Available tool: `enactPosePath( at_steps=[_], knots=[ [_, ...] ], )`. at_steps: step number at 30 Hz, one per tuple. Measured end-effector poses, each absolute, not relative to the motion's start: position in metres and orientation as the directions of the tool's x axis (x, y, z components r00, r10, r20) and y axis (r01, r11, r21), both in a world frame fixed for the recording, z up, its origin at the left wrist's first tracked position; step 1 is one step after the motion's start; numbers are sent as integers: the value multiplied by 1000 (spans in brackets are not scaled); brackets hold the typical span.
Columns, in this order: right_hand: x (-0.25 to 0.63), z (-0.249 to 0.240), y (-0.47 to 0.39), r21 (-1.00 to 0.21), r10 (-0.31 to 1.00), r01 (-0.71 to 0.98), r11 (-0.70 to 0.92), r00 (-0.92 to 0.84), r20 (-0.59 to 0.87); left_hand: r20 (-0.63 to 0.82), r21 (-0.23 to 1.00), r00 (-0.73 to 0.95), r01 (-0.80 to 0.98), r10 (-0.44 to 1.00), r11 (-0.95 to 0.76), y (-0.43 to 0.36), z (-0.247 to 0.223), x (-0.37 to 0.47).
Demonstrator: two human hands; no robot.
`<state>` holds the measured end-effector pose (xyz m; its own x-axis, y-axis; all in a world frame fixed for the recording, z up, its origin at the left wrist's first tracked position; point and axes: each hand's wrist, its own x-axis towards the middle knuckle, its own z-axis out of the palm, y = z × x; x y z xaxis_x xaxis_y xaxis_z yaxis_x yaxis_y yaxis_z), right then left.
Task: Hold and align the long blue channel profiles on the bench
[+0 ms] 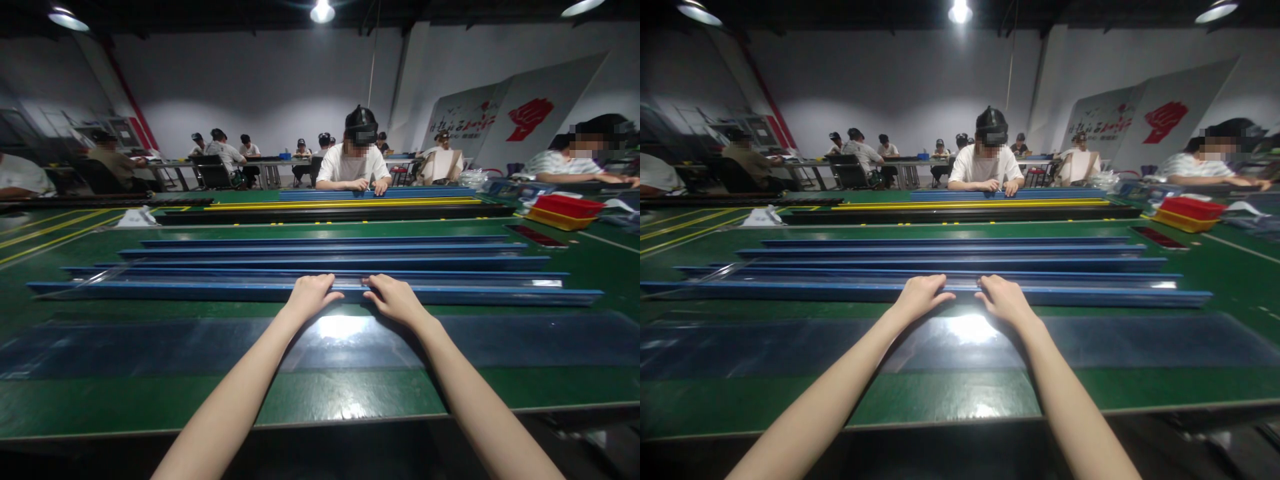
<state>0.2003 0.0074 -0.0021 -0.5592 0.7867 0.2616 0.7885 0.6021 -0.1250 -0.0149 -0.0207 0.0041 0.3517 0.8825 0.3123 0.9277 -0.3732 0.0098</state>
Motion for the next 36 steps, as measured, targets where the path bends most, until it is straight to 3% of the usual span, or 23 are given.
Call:
enactPosePath(
  at_steps=[7, 19, 36],
  knots=[
    [200, -1, 7, -100, 791, 799, 593, -556, 254, 306, 19, 342, 931, 889, -365, -20, 4, -15],
    [180, -2, 0, 44, 727, 766, 641, -624, 286, 321, -14, 353, 929, 879, -369, -20, 2, -15],
    [178, 3, 1, 55, 724, 781, 622, -601, 340, 341, -96, 394, 918, 853, -385, -18, -4, -16]
  ],
)
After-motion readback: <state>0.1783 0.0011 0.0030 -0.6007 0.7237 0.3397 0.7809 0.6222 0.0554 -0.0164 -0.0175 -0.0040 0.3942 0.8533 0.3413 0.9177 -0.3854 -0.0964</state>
